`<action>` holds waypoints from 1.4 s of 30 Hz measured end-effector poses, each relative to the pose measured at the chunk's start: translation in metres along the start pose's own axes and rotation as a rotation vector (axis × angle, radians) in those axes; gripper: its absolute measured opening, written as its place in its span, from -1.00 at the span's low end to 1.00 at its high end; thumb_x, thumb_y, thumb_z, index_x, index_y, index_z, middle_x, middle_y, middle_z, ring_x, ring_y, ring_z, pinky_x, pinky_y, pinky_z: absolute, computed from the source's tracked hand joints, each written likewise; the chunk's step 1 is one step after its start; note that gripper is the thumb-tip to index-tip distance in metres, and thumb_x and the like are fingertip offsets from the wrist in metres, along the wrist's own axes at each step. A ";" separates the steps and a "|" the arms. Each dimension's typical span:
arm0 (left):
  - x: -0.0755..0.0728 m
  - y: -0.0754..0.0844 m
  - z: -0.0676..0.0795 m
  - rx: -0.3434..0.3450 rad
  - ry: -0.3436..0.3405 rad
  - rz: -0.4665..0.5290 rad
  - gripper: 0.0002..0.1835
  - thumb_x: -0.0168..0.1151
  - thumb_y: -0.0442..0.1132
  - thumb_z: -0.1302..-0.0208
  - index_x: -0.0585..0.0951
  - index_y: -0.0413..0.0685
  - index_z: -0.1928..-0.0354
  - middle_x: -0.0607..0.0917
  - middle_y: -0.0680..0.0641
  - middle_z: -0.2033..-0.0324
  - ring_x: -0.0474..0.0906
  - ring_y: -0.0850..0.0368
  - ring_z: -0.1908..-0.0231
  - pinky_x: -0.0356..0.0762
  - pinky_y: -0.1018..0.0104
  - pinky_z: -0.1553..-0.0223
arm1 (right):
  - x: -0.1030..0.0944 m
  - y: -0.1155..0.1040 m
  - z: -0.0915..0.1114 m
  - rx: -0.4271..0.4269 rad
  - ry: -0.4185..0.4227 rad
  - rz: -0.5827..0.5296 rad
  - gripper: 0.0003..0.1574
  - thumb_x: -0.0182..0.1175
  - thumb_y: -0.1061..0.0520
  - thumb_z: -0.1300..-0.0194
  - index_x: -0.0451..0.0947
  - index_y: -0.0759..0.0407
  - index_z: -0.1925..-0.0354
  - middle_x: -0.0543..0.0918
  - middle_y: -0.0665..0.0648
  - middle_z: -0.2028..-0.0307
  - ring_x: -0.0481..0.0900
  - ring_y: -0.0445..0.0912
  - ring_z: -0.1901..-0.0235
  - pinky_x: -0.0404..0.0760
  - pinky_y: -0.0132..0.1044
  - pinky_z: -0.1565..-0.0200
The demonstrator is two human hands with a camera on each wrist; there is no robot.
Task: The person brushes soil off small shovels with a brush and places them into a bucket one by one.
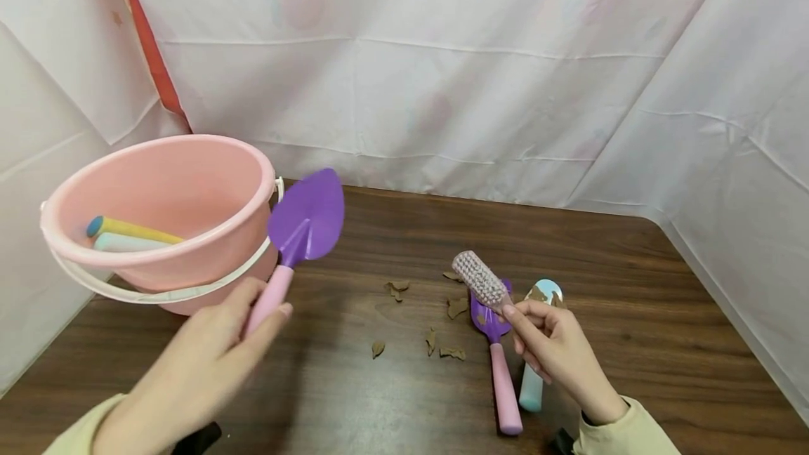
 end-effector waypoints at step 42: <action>-0.118 -0.102 -0.102 -0.113 -0.251 -0.623 -0.52 0.06 0.10 -0.30 0.46 -0.10 0.64 0.36 0.02 0.74 0.30 0.08 0.64 0.17 0.25 0.56 | 0.000 0.004 0.002 -0.001 -0.005 0.059 -0.60 0.04 0.02 -0.44 0.49 0.39 0.27 0.46 0.01 0.69 0.21 -0.34 0.89 0.25 -0.32 0.91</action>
Point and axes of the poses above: each hand's wrist, its own z-axis away from the middle knuckle, its own x-axis out of the palm, y = z × x, the point moved 6 cm from there along -z, towards the middle knuckle
